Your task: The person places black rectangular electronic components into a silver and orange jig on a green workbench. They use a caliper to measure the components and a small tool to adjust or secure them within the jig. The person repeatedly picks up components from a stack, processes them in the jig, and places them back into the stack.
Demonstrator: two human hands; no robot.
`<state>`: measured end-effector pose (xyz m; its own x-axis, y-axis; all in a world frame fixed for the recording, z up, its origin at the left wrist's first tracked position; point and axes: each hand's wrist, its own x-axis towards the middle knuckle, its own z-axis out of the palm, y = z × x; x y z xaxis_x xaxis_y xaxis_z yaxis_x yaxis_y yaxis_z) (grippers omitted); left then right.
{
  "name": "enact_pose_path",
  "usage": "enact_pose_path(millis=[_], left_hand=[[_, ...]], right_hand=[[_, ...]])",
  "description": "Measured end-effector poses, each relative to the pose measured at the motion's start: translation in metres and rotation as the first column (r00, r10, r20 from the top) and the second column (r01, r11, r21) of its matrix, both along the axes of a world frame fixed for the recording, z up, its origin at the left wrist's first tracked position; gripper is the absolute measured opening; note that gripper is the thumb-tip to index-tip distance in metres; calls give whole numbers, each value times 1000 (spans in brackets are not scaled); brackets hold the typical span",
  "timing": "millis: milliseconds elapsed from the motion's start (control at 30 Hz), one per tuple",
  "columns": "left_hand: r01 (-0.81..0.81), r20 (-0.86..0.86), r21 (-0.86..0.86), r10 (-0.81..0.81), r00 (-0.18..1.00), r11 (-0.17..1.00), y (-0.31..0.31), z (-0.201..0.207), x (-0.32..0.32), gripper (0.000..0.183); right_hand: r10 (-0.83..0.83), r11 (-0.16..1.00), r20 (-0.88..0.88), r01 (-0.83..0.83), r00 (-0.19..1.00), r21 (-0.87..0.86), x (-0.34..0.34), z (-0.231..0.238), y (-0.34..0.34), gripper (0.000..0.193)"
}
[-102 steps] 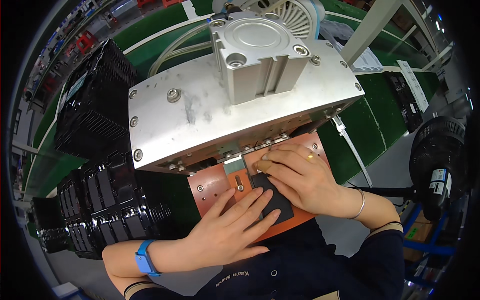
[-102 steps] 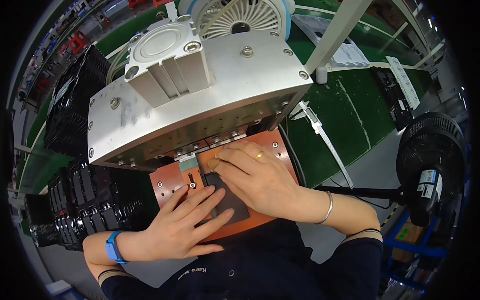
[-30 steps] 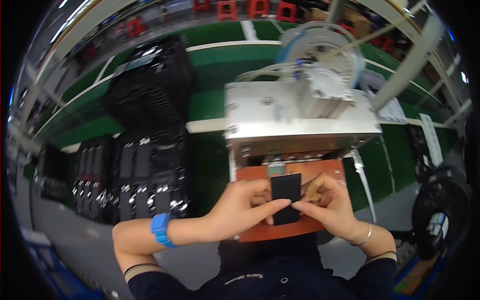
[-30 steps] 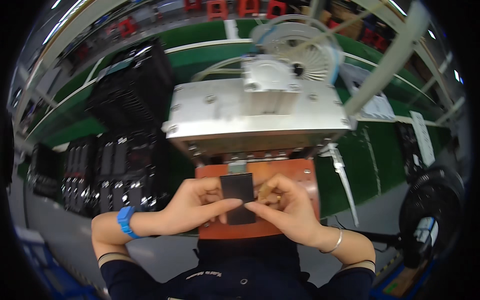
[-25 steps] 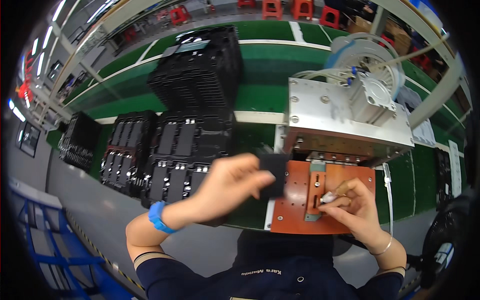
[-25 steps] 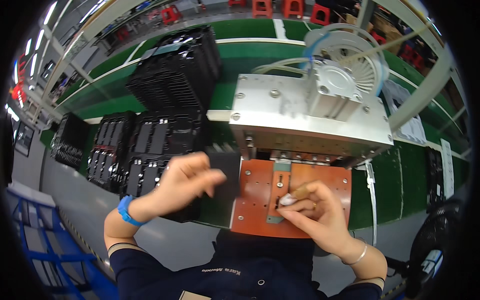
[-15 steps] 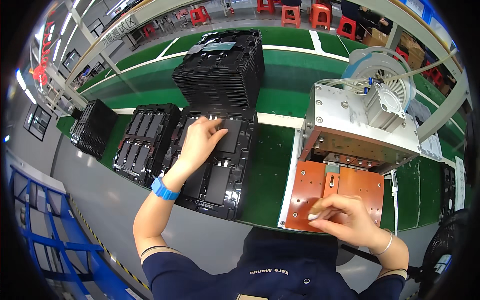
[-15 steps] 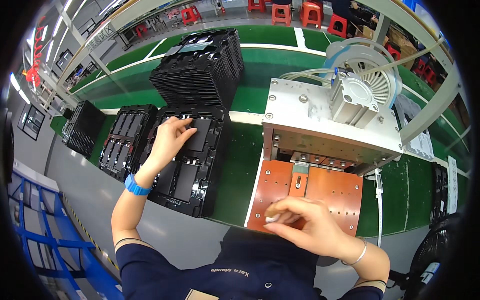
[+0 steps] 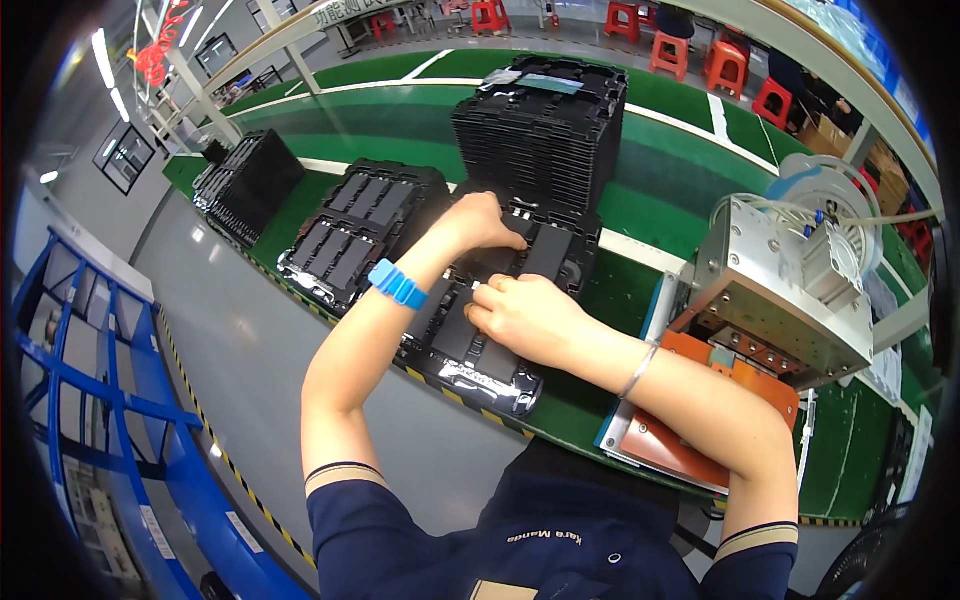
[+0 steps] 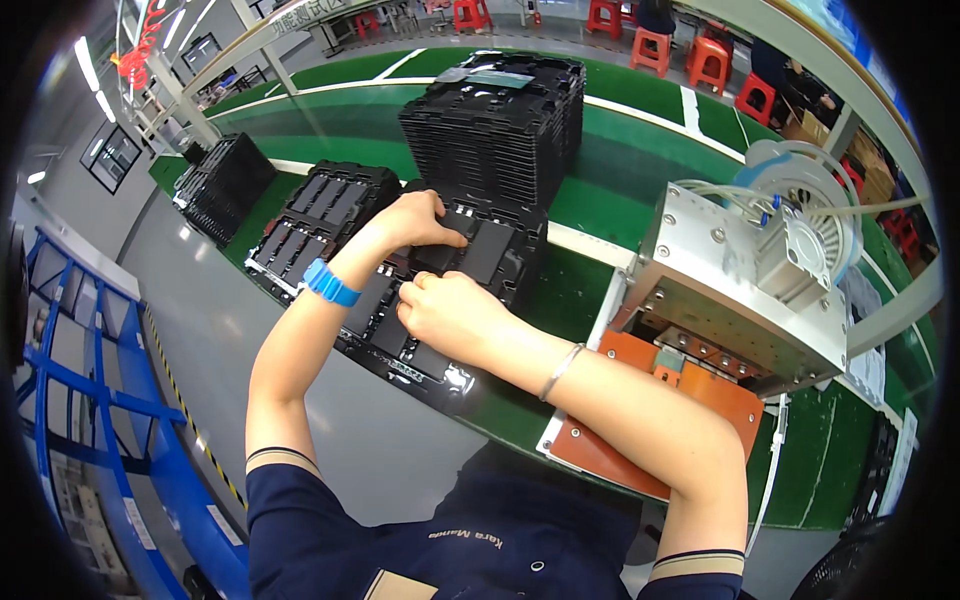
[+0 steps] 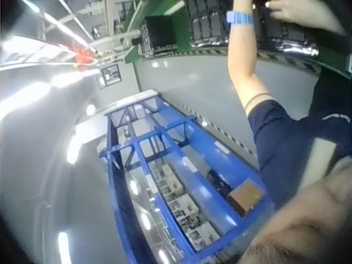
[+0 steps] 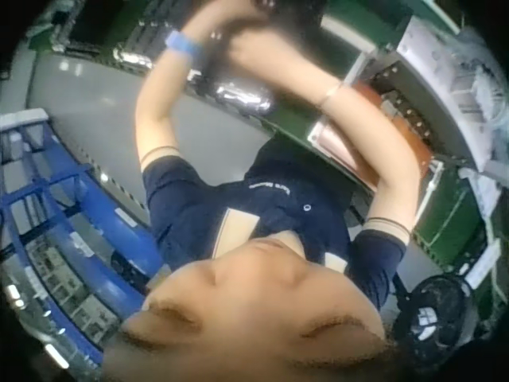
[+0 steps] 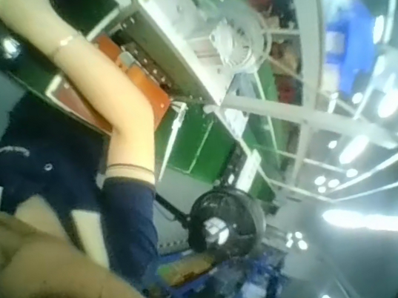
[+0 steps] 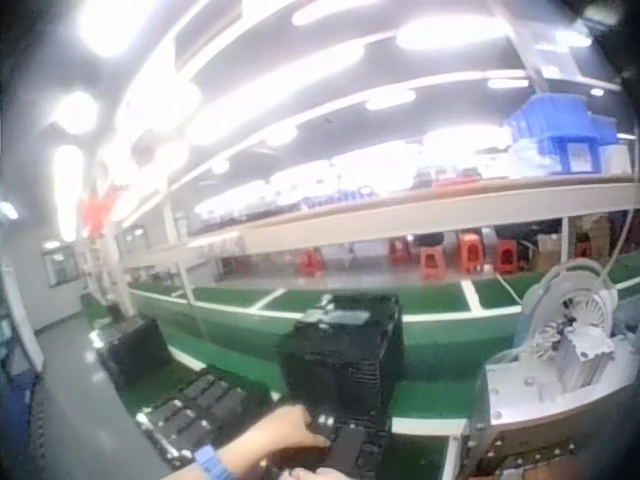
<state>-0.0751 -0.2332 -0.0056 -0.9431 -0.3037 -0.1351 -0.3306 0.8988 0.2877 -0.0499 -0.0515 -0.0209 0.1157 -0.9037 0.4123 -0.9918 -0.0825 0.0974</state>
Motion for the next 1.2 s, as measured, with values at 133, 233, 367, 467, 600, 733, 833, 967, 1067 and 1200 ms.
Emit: enact_pose_path(millis=[133,233,367,467,600,733,833,967,1067,1200], left_hand=[[31,-77,15,-30,997,999,-6,-8,-1,71],[38,-79,53,-34,996,998,-12,-9,7,61],[24,-95,299,4,995,954,-16,-2,16,41],[64,-122,311,-26,992,948,-22,-10,14,33],[50,-74,511,-14,997,858,-24,6,22,26],[-34,1,760,52,999,649,-19,26,23,22],[-23,46,812,-24,999,584,0,24,13,23],[-84,164,821,-92,982,564,22,7,-11,24],[-84,201,664,-69,977,743,43,3,-23,28],[173,-174,327,-120,977,929,63,18,-8,25]], right_hand=[[78,996,-75,-74,994,48,4,5,-13,9],[149,986,-165,-133,975,103,9,12,-19,11],[149,980,-198,-118,969,160,13,17,-18,13],[159,986,-218,-142,963,91,16,9,-23,12],[199,980,-266,-189,943,61,14,1,-23,13],[201,978,-295,-210,934,2,17,-6,-33,15],[190,975,-304,-216,934,-56,20,-10,-37,16],[149,976,-328,-193,933,-105,15,-11,-30,18],[19,969,-369,-107,929,-221,6,4,9,15],[-75,951,-227,2,971,-308,11,29,90,13]])
